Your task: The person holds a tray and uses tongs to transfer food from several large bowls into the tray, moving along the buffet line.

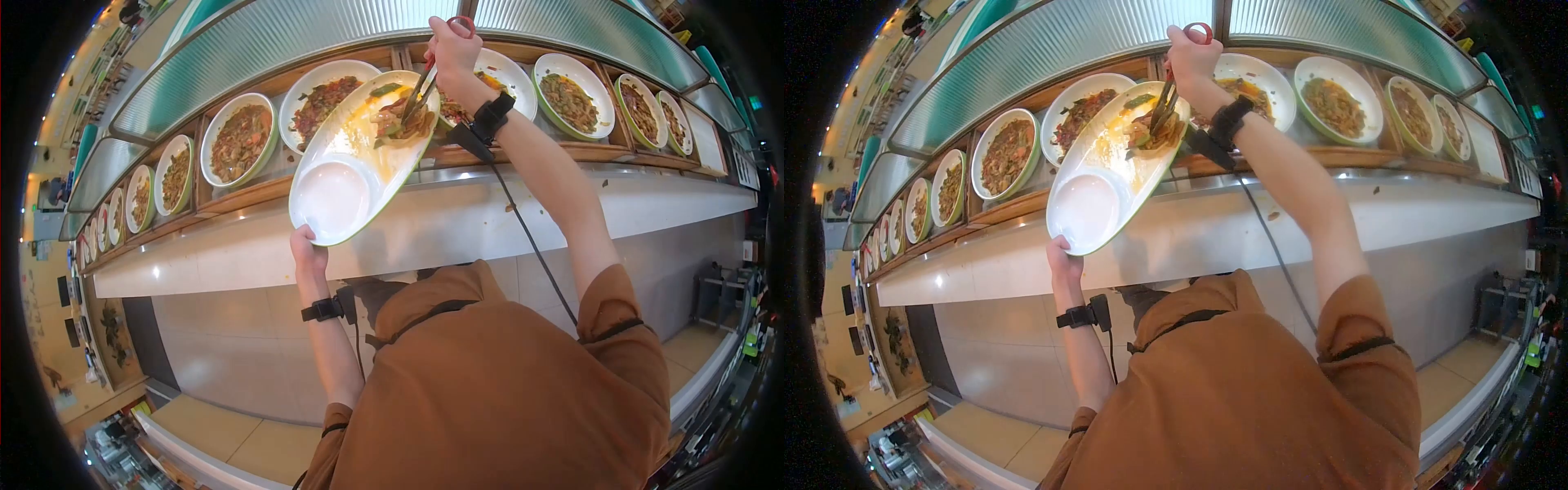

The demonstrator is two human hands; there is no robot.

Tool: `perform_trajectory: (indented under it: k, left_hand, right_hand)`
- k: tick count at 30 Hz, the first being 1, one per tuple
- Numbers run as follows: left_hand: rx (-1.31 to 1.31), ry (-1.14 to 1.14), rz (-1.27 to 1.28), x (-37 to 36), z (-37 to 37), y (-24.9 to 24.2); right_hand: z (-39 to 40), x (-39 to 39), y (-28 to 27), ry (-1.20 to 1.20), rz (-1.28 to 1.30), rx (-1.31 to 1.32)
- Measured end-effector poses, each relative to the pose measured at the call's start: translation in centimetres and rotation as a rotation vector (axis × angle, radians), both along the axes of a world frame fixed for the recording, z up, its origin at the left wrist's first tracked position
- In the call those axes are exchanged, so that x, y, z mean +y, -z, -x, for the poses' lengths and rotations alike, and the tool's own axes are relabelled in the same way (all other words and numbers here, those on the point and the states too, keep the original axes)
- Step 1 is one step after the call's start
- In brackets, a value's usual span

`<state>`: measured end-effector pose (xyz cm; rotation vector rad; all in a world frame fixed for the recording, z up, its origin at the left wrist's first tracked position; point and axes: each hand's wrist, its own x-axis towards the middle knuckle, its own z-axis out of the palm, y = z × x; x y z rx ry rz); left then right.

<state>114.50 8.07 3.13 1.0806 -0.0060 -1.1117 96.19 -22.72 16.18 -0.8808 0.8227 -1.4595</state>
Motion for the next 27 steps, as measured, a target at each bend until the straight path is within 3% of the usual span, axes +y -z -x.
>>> perform_trajectory:
  k: [5,8,12,19,24,27]
  left_hand:
    - [0.023,0.005,0.026,-0.1,-0.2,0.2]
    - [0.063,0.017,0.060,-0.1,-0.2,0.1]
    - [0.146,-0.012,0.106,-0.2,0.6,-0.7]
    - [0.239,0.079,0.199,-0.1,0.4,-0.8]
    - [0.198,0.028,0.251,0.1,-0.2,-0.4]
    - [0.181,-0.011,0.244,1.1,-1.3,-1.4]
  right_hand:
    - [0.5,0.2,-0.7,-0.101,-0.008,-0.047]
    - [1.0,-0.5,-1.1,-0.039,0.048,-0.157]
    - [3.1,0.6,-1.1,-0.084,0.084,-0.042]
    - [6.1,0.7,-0.7,0.065,0.045,-0.119]
    - [8.1,0.4,-1.6,0.229,0.014,-0.164]
    - [10.0,-0.7,-1.3,0.201,0.048,-0.223]
